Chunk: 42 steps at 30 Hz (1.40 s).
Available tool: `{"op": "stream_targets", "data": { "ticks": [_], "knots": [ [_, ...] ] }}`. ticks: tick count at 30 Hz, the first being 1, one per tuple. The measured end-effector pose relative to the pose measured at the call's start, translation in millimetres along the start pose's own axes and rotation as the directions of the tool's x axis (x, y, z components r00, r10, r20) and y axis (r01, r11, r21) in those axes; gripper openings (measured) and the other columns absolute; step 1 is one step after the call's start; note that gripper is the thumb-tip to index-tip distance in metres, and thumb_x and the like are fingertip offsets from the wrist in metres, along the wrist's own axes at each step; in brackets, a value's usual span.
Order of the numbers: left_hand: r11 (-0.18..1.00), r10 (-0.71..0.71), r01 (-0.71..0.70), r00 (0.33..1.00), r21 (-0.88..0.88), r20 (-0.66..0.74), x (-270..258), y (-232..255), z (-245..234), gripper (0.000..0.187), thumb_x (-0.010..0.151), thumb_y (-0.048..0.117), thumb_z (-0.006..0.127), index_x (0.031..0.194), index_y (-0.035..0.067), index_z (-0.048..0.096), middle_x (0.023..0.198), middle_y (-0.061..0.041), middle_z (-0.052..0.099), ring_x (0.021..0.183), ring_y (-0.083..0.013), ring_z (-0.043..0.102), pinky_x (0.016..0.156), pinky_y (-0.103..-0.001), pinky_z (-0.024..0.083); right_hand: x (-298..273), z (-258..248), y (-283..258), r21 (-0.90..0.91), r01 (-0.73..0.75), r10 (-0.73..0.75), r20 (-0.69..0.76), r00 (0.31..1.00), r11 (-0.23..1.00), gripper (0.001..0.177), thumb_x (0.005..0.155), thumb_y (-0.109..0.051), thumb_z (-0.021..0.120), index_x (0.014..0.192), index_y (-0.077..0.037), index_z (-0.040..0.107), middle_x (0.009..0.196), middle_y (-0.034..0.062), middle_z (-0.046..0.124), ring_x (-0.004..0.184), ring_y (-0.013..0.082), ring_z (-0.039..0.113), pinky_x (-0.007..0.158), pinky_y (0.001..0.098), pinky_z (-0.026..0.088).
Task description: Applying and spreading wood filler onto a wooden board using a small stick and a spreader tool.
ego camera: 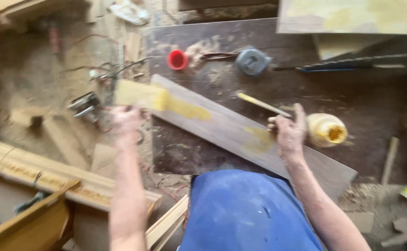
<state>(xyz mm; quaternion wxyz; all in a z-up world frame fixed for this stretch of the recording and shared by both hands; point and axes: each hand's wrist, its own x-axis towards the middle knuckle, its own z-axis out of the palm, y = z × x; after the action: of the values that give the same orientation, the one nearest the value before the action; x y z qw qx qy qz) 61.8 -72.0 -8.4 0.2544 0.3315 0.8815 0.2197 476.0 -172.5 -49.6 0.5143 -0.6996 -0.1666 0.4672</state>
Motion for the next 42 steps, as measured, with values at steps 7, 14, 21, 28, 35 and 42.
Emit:
{"op": "stream_targets", "data": {
  "ticks": [7,14,21,28,35,42],
  "knots": [
    [0.512,0.858,-0.852,0.512,0.110,-0.038,-39.8,-18.1,38.7,0.013,0.098,0.017,0.070,0.087,0.010,0.066,0.075,-0.005,0.066,0.072,-0.0281,0.069,0.068,-0.032,0.054,-51.7,-67.6,5.8,-0.541,0.222,-0.245,0.030,0.969,0.811,0.012,0.089,-0.019,0.074,0.100,-0.019,0.079,0.078,0.0052,0.071,0.070,0.0141,0.064,0.071,0.0315,0.054],
    [0.456,0.890,-0.832,0.428,-0.316,0.156,-156.3,21.7,34.2,0.017,0.100,0.010,0.060,0.106,0.005,0.076,0.093,-0.013,0.077,0.078,-0.0233,0.072,0.066,-0.035,0.063,-38.4,-134.2,2.1,-0.738,0.530,-0.761,0.036,0.648,0.417,0.070,0.095,-0.055,0.065,0.123,0.005,0.043,0.114,0.0201,0.050,0.095,0.0287,0.051,0.077,0.0391,0.049],
    [0.645,-0.088,0.236,0.968,-0.726,0.237,-8.2,-25.1,13.7,0.021,0.080,0.005,0.083,0.091,-0.008,0.071,0.076,-0.018,0.072,0.052,-0.0247,0.068,0.046,-0.035,0.063,18.8,-135.2,-5.8,-0.529,0.730,-0.704,0.308,0.640,0.433,0.105,0.073,-0.038,0.085,0.154,-0.002,0.029,0.149,0.0236,0.031,0.144,0.0402,0.035,0.122,0.0570,0.039],
    [0.571,-0.112,0.320,0.943,-0.756,0.315,-19.1,-51.3,-12.6,0.011,0.083,0.004,0.081,0.088,-0.001,0.072,0.074,-0.014,0.071,0.059,-0.0245,0.069,0.053,-0.037,0.061,26.4,-130.0,14.0,-0.537,0.684,-0.696,0.228,0.681,0.493,0.104,0.066,-0.029,0.094,0.147,-0.002,0.034,0.140,0.0282,0.046,0.124,0.0420,0.052,0.104,0.0517,0.048],
    [0.944,0.007,0.142,0.896,-0.299,0.445,-75.9,-3.2,3.7,0.027,0.102,0.025,0.065,0.086,0.007,0.078,0.081,-0.007,0.080,0.076,-0.0128,0.077,0.081,-0.025,0.064,26.8,-135.3,17.7,-0.529,0.710,-0.724,0.235,0.648,0.465,0.100,0.070,-0.034,0.089,0.147,-0.002,0.034,0.139,0.0280,0.043,0.123,0.0415,0.049,0.103,0.0518,0.044],
    [0.885,-0.019,0.047,0.998,-0.464,0.065,1.0,-23.3,-16.3,0.036,0.077,0.030,0.090,0.091,0.005,0.067,0.081,-0.016,0.077,0.062,-0.0200,0.075,0.053,-0.032,0.065,25.1,-132.9,14.8,-0.519,0.706,-0.710,0.240,0.662,0.483,0.098,0.070,-0.028,0.088,0.146,-0.005,0.032,0.139,0.0289,0.042,0.122,0.0434,0.050,0.099,0.0529,0.047]
  ]
}}
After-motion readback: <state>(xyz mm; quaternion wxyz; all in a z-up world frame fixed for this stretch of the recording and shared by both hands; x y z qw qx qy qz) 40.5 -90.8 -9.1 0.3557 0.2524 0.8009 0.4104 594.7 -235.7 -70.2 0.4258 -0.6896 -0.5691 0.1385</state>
